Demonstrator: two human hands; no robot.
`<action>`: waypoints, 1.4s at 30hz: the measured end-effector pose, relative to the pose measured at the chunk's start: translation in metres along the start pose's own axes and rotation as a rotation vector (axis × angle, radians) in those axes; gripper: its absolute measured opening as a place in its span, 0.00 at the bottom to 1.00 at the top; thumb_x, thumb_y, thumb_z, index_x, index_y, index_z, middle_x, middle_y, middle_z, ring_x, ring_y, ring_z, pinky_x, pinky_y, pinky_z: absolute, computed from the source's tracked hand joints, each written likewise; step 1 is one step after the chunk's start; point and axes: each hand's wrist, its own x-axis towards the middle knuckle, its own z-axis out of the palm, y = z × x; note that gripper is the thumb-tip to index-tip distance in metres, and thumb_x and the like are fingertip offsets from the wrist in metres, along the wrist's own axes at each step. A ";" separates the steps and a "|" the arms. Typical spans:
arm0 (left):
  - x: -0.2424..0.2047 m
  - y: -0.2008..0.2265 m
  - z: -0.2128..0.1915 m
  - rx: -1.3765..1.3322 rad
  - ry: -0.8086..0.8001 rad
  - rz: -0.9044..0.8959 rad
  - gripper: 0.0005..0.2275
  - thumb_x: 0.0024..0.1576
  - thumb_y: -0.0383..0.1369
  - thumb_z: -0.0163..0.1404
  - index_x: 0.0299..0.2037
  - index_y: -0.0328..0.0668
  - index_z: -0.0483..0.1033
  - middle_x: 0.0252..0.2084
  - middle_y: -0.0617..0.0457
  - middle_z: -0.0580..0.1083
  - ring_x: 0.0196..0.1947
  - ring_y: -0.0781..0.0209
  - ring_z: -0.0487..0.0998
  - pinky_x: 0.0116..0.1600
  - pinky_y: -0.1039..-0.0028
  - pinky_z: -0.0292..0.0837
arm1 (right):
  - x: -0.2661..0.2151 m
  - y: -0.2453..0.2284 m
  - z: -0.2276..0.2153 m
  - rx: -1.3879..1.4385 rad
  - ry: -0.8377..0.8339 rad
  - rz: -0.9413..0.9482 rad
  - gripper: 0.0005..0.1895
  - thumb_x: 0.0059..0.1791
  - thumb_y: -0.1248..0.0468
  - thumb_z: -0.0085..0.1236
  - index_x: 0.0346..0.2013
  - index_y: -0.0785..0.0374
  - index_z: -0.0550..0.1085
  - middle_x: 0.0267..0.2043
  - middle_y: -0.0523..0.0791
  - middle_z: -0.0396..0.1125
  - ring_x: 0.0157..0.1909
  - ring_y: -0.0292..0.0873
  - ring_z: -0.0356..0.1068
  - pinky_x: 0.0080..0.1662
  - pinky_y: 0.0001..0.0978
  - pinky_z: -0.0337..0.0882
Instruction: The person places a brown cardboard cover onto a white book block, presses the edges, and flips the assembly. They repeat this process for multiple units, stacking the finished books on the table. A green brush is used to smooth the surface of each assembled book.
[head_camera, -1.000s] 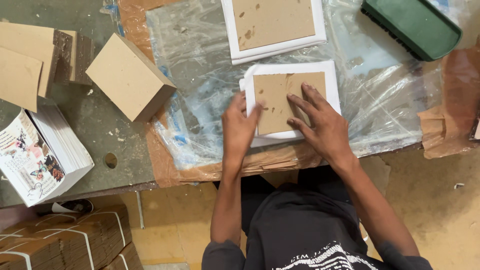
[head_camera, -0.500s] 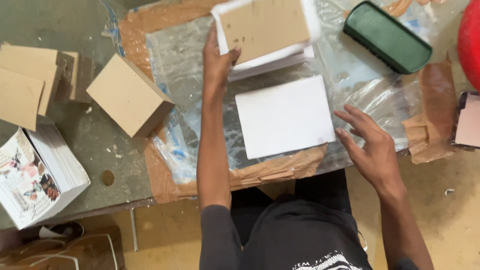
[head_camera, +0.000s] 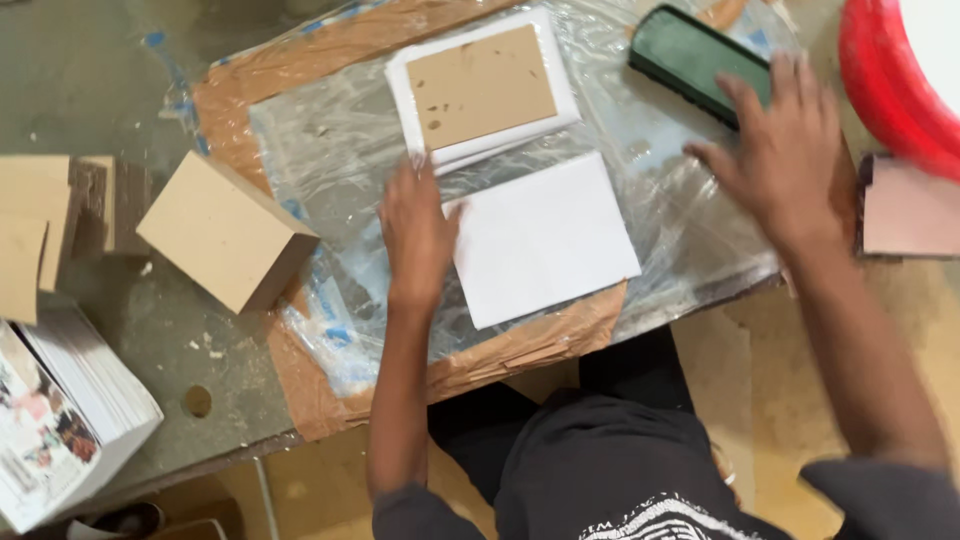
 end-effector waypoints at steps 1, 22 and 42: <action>-0.018 0.006 -0.006 0.036 -0.067 0.081 0.35 0.51 0.37 0.65 0.68 0.35 0.62 0.71 0.37 0.61 0.70 0.38 0.60 0.70 0.48 0.56 | 0.016 0.007 0.010 -0.171 0.025 -0.067 0.36 0.37 0.37 0.62 0.55 0.46 0.73 0.53 0.49 0.71 0.54 0.48 0.72 0.46 0.41 0.75; -0.066 0.025 -0.025 0.262 -0.420 0.035 0.47 0.41 0.43 0.67 0.72 0.41 0.55 0.76 0.52 0.53 0.76 0.47 0.48 0.72 0.40 0.44 | -0.049 0.035 0.042 0.152 -0.268 0.433 0.37 0.47 0.47 0.70 0.67 0.56 0.69 0.50 0.58 0.67 0.43 0.58 0.73 0.45 0.50 0.75; -0.085 0.001 -0.020 0.083 -0.233 0.125 0.43 0.43 0.46 0.64 0.71 0.44 0.61 0.74 0.54 0.59 0.75 0.51 0.54 0.73 0.43 0.46 | -0.018 -0.038 -0.009 0.193 -0.592 0.335 0.42 0.48 0.37 0.66 0.73 0.42 0.64 0.51 0.60 0.65 0.34 0.55 0.73 0.30 0.44 0.75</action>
